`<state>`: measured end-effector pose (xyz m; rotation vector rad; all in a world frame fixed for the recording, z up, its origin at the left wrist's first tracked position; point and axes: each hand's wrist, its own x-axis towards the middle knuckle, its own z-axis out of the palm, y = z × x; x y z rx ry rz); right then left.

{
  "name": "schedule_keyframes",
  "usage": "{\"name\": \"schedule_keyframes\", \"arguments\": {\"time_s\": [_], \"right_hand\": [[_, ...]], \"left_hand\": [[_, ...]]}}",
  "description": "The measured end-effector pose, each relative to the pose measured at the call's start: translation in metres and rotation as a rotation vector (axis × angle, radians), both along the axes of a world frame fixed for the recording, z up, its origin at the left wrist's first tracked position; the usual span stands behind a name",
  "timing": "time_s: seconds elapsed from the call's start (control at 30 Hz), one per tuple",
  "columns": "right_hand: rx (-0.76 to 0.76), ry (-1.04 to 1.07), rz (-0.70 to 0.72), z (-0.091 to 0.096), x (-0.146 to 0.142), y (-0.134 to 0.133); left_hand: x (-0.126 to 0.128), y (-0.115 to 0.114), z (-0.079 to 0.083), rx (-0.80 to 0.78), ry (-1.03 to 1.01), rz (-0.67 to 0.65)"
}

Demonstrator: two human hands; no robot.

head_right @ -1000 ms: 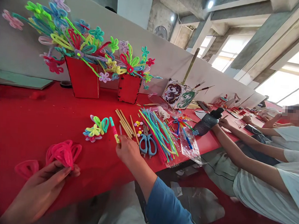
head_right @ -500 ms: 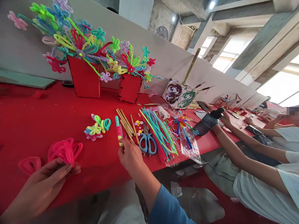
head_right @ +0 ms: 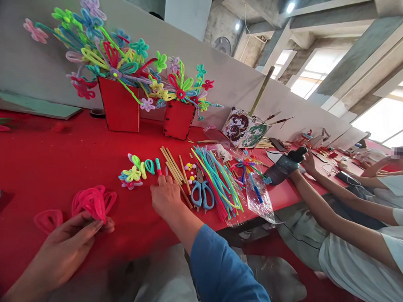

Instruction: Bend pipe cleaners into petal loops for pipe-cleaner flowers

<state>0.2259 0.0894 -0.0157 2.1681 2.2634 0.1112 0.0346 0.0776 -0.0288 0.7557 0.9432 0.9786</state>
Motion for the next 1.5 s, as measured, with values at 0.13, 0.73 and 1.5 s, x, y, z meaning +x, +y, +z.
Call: {"name": "schedule_keyframes", "arguments": {"time_s": [0.13, 0.73, 1.5], "right_hand": [[-0.049, -0.011, 0.039, 0.004, -0.001, -0.009], [-0.037, -0.054, 0.142, 0.011, 0.004, 0.012], [-0.063, 0.5, -0.169, 0.007, 0.062, -0.134]], "left_hand": [[-0.001, 0.0, -0.002, 0.029, 0.002, -0.021], [-0.002, 0.001, -0.005, -0.038, 0.026, 0.003], [-0.001, -0.001, -0.002, 0.07, 0.031, 0.004]]}}
